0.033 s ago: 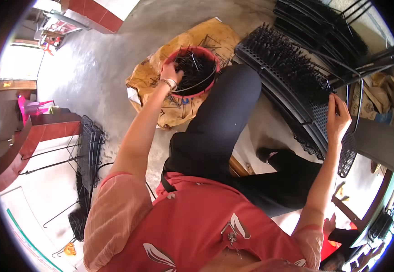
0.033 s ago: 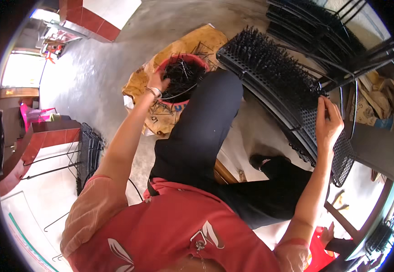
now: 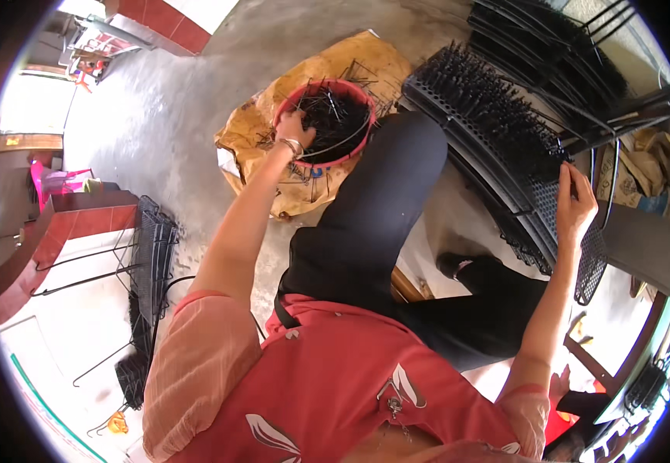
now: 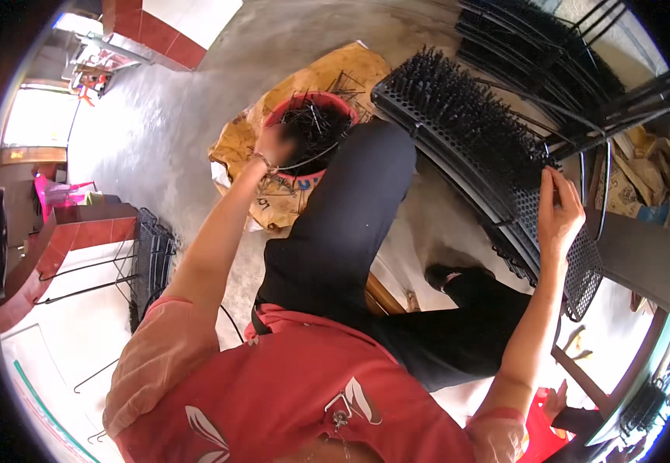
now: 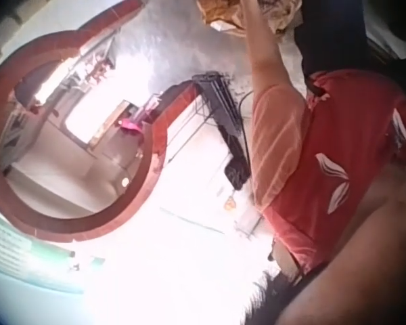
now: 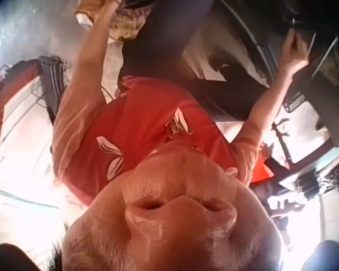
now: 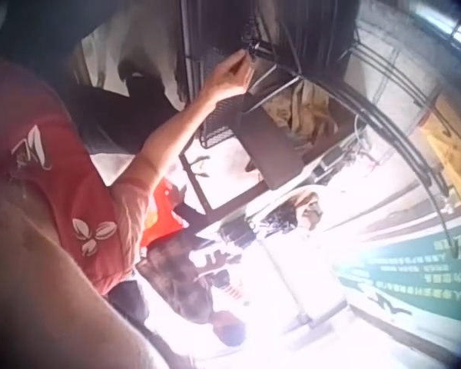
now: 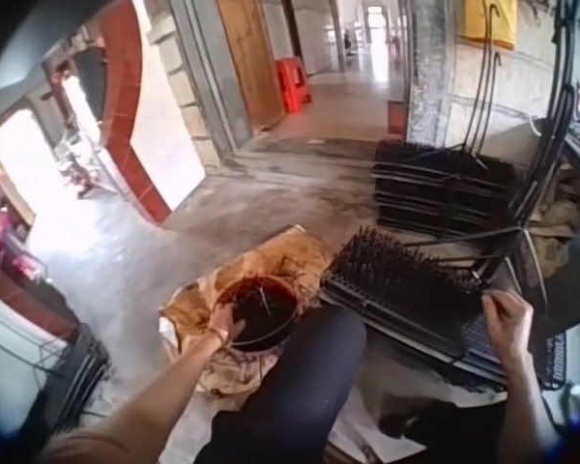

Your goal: The person is manually inserting plastic bristle components into a larger brush frame or base.

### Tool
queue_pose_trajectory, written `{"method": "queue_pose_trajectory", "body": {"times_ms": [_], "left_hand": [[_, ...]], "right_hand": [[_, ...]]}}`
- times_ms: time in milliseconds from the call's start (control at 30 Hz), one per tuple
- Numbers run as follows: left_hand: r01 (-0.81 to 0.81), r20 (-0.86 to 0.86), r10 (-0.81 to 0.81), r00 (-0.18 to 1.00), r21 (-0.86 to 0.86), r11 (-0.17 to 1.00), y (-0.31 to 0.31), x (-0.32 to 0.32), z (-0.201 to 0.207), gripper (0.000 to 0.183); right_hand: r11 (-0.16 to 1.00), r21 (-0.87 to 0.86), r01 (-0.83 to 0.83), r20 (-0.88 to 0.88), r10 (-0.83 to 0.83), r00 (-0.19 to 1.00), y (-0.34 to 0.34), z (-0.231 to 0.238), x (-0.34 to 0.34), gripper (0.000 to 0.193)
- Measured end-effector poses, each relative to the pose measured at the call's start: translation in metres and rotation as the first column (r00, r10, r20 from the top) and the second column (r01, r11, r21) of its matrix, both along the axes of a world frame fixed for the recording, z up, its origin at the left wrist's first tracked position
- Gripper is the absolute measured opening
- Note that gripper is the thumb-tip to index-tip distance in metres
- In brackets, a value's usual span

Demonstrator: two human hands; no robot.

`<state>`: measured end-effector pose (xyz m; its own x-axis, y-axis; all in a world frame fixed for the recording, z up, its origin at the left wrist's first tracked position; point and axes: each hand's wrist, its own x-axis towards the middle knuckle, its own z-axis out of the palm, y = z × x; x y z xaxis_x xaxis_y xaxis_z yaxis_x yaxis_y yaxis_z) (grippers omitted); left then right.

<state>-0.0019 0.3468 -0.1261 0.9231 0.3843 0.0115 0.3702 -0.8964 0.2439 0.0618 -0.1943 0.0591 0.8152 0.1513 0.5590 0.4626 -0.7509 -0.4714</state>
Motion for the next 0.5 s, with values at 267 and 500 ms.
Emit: {"method": "queue_pose_trajectory", "body": {"times_ms": [267, 500], "left_hand": [[0.294, -0.329, -0.183, 0.926, 0.328, 0.898, -0.071, 0.038, 0.013, 0.046], [0.433, -0.617, -0.147, 0.773, 0.345, 0.833, -0.087, 0.065, -0.023, 0.048]], "right_hand": [[0.995, 0.008, 0.098, -0.117, -0.097, 0.988, -0.005, 0.001, -0.001, 0.013], [0.999, -0.024, 0.045, -0.060, -0.046, 0.997, -0.011, -0.005, 0.009, 0.016]]}}
